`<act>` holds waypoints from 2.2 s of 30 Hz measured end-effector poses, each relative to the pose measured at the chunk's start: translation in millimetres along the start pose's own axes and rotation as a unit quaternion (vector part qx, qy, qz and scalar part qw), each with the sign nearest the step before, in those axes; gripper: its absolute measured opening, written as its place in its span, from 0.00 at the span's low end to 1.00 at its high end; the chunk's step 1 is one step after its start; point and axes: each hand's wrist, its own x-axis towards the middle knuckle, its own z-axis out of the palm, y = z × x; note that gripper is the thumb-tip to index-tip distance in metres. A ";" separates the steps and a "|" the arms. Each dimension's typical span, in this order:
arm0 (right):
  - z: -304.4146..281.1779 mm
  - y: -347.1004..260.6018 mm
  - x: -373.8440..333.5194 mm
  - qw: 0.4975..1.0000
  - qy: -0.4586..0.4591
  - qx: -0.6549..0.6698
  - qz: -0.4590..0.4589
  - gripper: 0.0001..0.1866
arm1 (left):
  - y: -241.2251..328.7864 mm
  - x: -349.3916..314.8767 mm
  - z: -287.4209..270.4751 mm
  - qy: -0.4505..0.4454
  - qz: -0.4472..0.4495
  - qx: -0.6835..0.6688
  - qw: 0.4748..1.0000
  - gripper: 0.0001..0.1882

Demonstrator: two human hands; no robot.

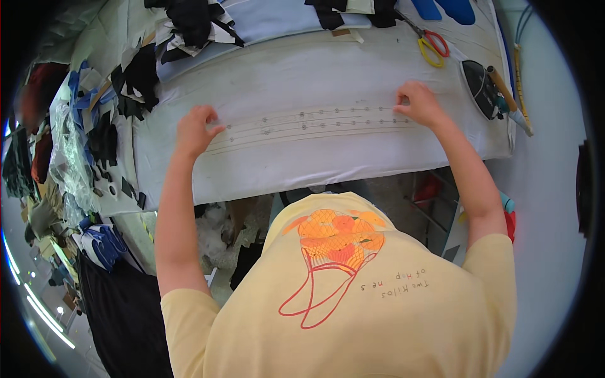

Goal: Folding and ironing long strips of black fabric on a workbench in a factory setting.

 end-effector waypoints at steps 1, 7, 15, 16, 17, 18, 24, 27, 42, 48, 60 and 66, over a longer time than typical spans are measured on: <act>0.3 -2.0 -3.0 0.998 0.045 0.034 -0.001 0.15 | 0.8 -0.2 0.4 0.000 0.012 0.012 1.000 0.14; 9.5 -0.4 -7.0 0.994 0.083 0.066 0.031 0.12 | -8.0 -7.6 11.5 0.059 0.084 0.050 0.993 0.12; -0.8 -2.7 -11.5 0.997 0.038 0.041 0.045 0.09 | -4.6 -16.3 10.3 0.086 0.048 -0.013 0.995 0.16; -0.5 3.2 -12.4 0.993 0.027 0.101 0.047 0.09 | -1.1 -17.9 10.4 0.092 0.050 -0.021 0.994 0.16; -1.2 8.8 -14.9 0.986 0.017 0.161 0.049 0.08 | 2.9 -18.6 10.0 0.098 0.053 -0.029 0.993 0.17; -3.3 14.8 -19.9 0.985 0.021 0.161 0.050 0.08 | 7.4 -18.3 9.0 0.100 0.057 -0.028 0.993 0.17; -63.3 -11.2 -59.4 0.950 0.015 0.298 0.087 0.07 | 91.3 -6.8 -10.3 0.074 0.176 -0.057 0.980 0.17; -113.8 -61.1 -86.4 0.962 0.036 0.260 0.077 0.07 | 172.9 -1.5 -36.4 0.013 0.229 -0.140 0.963 0.18; -70.6 -153.4 -75.8 0.726 0.197 0.635 -0.174 0.46 | 327.8 17.8 -178.2 0.001 0.303 -0.605 0.736 0.14; -68.3 -159.2 -35.3 0.826 0.272 0.493 0.031 0.19 | 275.4 23.6 -221.6 -0.048 0.367 -0.747 0.553 0.11; -73.5 -72.8 -40.7 0.841 0.517 -0.088 -0.134 0.09 | -2.5 -10.9 -124.3 -0.312 0.119 -0.617 0.713 0.15; -24.6 -54.8 -14.3 0.868 0.427 -0.169 -0.188 0.08 | -51.5 9.1 -84.6 -0.316 -0.079 -0.488 0.810 0.07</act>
